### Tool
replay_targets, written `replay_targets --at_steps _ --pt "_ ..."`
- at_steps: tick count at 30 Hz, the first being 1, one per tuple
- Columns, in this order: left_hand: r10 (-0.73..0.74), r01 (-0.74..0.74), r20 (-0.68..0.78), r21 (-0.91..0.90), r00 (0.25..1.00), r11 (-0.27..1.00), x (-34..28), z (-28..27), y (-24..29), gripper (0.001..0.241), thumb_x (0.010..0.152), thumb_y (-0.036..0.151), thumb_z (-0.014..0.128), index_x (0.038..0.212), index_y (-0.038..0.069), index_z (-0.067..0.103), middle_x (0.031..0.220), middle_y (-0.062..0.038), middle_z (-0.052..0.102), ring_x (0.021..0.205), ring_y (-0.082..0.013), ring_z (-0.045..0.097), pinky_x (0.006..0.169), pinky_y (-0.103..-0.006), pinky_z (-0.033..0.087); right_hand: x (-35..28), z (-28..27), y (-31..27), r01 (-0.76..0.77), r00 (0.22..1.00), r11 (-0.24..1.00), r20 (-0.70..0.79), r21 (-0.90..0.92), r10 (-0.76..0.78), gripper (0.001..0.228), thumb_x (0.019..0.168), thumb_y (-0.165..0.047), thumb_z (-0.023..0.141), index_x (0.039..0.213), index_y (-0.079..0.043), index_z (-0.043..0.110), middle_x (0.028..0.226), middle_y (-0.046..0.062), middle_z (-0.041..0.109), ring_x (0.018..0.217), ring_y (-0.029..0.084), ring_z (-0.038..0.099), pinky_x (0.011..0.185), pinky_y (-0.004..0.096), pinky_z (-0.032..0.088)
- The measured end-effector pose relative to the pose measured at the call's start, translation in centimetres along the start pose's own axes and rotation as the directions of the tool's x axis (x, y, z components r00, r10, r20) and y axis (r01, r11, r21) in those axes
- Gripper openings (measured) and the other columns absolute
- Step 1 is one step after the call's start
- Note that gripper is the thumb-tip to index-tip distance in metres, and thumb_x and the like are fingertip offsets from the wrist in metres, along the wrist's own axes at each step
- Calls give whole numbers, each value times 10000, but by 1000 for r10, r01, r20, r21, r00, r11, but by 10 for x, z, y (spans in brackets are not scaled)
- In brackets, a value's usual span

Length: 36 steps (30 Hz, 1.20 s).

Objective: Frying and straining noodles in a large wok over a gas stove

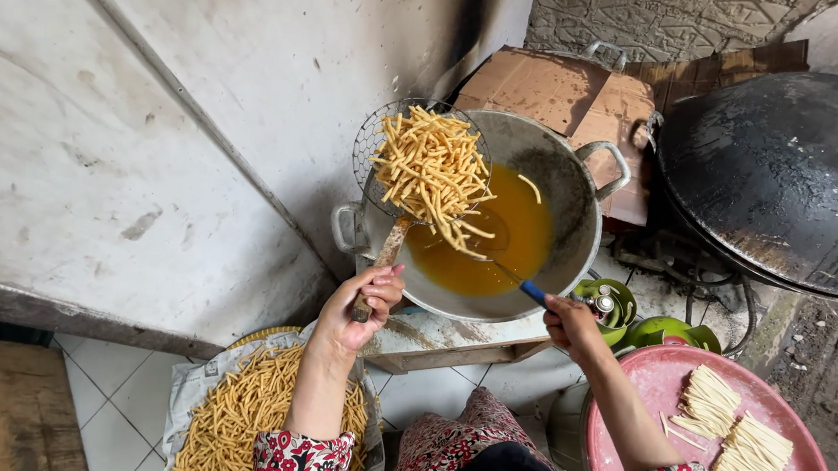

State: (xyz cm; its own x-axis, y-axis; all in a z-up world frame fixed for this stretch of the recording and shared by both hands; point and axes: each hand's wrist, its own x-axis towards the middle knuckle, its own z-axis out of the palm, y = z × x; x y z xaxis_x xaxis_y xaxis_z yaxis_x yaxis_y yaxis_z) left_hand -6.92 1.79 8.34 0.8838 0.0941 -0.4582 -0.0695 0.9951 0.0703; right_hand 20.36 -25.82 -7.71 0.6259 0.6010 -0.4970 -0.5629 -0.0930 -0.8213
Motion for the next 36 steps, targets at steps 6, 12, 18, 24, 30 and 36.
replay_targets --at_steps 6,12,18,24,30,36 --pt "-22 22 36 -1 999 1000 -4 5 7 259 991 60 586 1230 -35 608 785 63 411 605 36 458 506 -95 490 40 -29 -6 57 994 997 -92 -45 -61 308 1039 -159 526 1205 99 557 618 -32 298 387 30 267 272 204 199" --pt "-40 42 69 -37 997 998 -6 4 16 274 995 51 566 1250 -46 598 784 63 405 605 33 453 507 -99 486 69 -31 -10 50 990 998 -129 -25 -53 233 1028 -156 534 1085 67 568 599 -27 329 389 35 280 296 207 193" --pt "-16 16 66 1 998 1000 -1 0 25 274 999 56 567 1254 -39 594 792 72 404 609 46 448 516 -88 483 84 -18 -23 125 968 975 -191 -183 -160 378 1031 -189 546 1255 115 552 593 5 397 375 75 353 313 231 224" --pt "-15 19 105 -37 994 999 -2 6 35 317 993 40 562 1289 -72 565 796 58 414 609 36 455 522 -99 493 178 -35 18 152 918 903 -281 -401 -279 400 954 -237 642 1241 41 676 594 162 605 416 215 589 305 310 425" --pt "-32 40 149 -52 988 998 -1 12 43 314 995 44 552 1286 -74 561 805 56 419 615 31 462 522 -100 490 189 -8 12 79 928 817 -257 -571 -270 420 912 -327 681 1250 -82 719 660 139 703 496 237 689 372 368 562" --pt "-37 53 176 -86 984 995 -5 13 45 328 996 39 547 1304 -74 548 813 49 423 623 20 465 542 -119 501 179 33 8 102 953 729 -144 -677 -267 439 972 -297 610 1304 -20 690 692 156 700 562 249 702 540 392 577"
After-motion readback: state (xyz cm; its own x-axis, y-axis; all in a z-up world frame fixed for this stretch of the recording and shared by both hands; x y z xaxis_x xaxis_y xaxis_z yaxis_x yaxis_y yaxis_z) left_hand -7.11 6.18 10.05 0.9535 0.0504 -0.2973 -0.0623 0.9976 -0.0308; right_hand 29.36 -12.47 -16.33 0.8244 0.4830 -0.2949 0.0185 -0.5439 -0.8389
